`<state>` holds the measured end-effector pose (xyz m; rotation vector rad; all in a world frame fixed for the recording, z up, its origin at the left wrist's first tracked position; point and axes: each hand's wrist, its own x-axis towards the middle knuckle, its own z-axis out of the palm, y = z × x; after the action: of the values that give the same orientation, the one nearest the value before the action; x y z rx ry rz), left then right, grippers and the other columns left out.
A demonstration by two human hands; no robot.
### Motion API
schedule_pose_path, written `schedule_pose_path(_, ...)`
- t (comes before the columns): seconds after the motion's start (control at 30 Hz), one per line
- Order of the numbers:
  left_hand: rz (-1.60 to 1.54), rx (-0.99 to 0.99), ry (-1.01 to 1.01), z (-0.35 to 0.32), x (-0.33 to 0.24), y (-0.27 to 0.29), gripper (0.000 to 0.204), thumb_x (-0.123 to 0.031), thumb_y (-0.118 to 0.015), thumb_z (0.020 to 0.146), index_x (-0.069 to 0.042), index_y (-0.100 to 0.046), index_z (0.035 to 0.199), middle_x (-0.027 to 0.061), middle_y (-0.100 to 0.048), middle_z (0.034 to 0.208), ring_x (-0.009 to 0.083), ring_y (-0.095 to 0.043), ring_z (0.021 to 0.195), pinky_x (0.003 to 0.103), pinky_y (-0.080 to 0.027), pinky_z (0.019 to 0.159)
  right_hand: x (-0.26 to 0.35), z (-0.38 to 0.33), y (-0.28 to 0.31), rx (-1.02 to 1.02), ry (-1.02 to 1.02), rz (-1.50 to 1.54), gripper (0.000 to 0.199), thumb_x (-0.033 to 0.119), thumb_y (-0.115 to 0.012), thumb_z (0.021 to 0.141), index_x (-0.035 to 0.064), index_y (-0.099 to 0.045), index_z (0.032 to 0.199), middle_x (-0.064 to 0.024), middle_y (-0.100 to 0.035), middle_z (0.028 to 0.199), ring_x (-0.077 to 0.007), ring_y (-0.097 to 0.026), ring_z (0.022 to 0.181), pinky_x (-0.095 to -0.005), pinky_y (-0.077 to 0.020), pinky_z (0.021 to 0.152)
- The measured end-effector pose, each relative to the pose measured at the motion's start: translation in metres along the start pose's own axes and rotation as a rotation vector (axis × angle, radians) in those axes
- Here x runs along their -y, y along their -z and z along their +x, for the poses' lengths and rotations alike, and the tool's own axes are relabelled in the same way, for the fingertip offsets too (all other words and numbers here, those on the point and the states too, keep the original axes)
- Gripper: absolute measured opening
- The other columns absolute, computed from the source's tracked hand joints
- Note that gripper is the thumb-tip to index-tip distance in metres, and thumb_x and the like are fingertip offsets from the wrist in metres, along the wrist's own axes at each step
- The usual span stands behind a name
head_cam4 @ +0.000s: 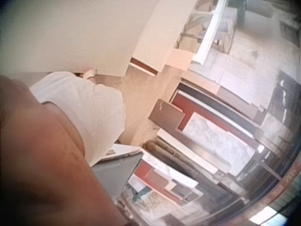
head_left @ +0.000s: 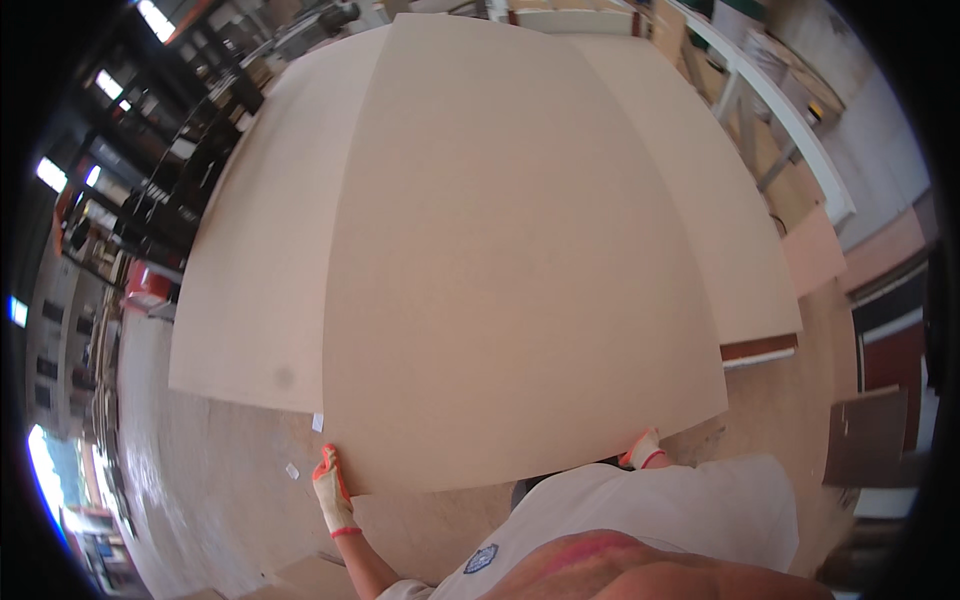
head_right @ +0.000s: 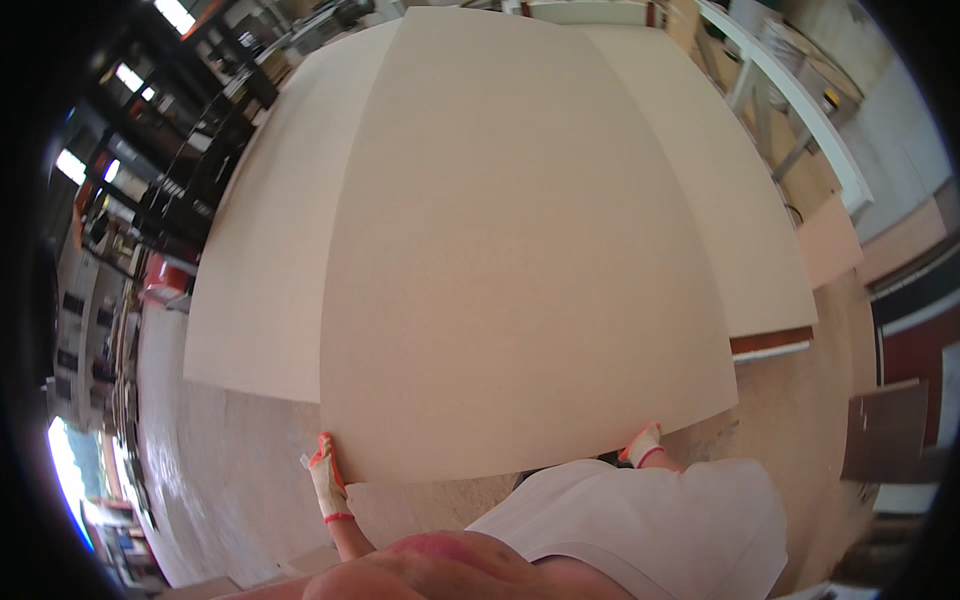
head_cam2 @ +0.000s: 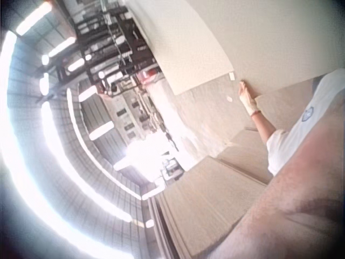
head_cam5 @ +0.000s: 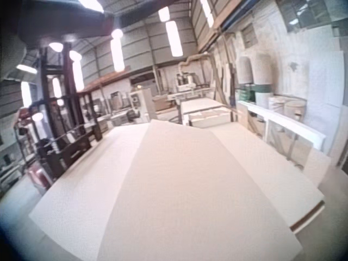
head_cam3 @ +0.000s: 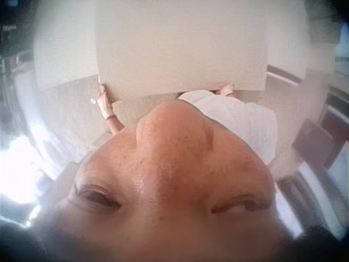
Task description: The person walks through a workshop, briefly approaches a forklift, then repeatedly picks up large flat boards and stacks them on a pile. The person handles the boards by hand and places them one at a time onto the growing stack.
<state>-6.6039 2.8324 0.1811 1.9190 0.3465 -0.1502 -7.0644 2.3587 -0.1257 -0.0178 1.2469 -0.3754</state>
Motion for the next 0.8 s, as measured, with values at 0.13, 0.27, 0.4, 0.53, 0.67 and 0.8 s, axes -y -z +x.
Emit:
schedule_pose_path(0.13,-0.071,0.094,0.171,-0.051,0.011,-0.082,0.042,-0.044,-0.072,0.103,-0.013,-0.061,0.077,-0.0082,-0.053,0.074,0.0058,-0.047,0.068,0.028,-0.039,0.057,0.072,0.008,0.055,-0.048,0.237,0.183,0.072,0.057,-0.029,0.109,0.0100,-0.031,0.164,-0.0122,-0.032,0.171,-0.0341,-0.029,0.157,-0.0538,-0.0230,0.128)
schedule_pose_path(0.27,-0.071,0.161,0.183,-0.107,0.017,-0.150,0.040,-0.044,-0.071,0.103,-0.012,-0.064,0.081,-0.0091,-0.051,0.073,0.0053,-0.045,0.065,0.027,-0.038,0.056,0.149,0.014,0.086,-0.112,0.471,0.242,0.072,0.056,-0.028,0.110,0.0099,-0.030,0.165,-0.0133,-0.031,0.172,-0.0343,-0.029,0.157,-0.0533,-0.0227,0.128)
schedule_pose_path(0.4,0.121,0.264,0.286,-0.087,-0.011,-0.188,0.044,-0.051,-0.069,0.101,-0.007,-0.071,0.099,-0.0054,-0.060,0.078,0.0074,-0.054,0.069,0.029,-0.044,0.052,0.198,-0.014,0.072,-0.190,0.622,0.213,0.068,0.052,-0.032,0.111,0.0085,-0.033,0.163,-0.0122,-0.036,0.169,-0.0335,-0.036,0.154,-0.0539,-0.0286,0.126)
schedule_pose_path(0.53,0.175,0.399,0.375,-0.064,0.001,-0.268,0.065,-0.066,-0.066,0.095,-0.006,-0.067,0.122,0.0051,-0.070,0.099,0.0221,-0.070,0.083,0.041,-0.058,0.050,0.263,-0.058,0.043,-0.205,0.714,0.279,0.065,0.049,-0.038,0.110,0.0062,-0.038,0.159,-0.0110,-0.044,0.163,-0.0344,-0.044,0.147,-0.0540,-0.0367,0.120)
schedule_pose_path(0.67,0.284,0.453,0.521,-0.056,0.083,-0.339,0.073,-0.071,-0.062,0.095,-0.007,-0.069,0.128,0.0108,-0.075,0.108,0.0354,-0.073,0.097,0.053,-0.060,0.056,0.304,-0.090,0.031,-0.563,0.794,-0.441,0.058,0.047,-0.052,0.106,0.0073,-0.054,0.148,-0.0127,-0.062,0.145,-0.0336,-0.060,0.133,-0.0482,-0.0479,0.111)
schedule_pose_path(0.8,1.250,0.846,-0.209,-0.007,0.147,-0.366,0.076,-0.075,-0.056,0.096,-0.005,-0.070,0.124,0.0144,-0.078,0.113,0.0355,-0.072,0.108,0.055,-0.056,0.098,0.314,-0.052,-0.029,-0.845,0.789,-1.443,0.058,0.044,-0.063,0.101,0.0051,-0.061,0.143,-0.0186,-0.066,0.141,-0.0317,-0.062,0.133,-0.0416,-0.0492,0.110)
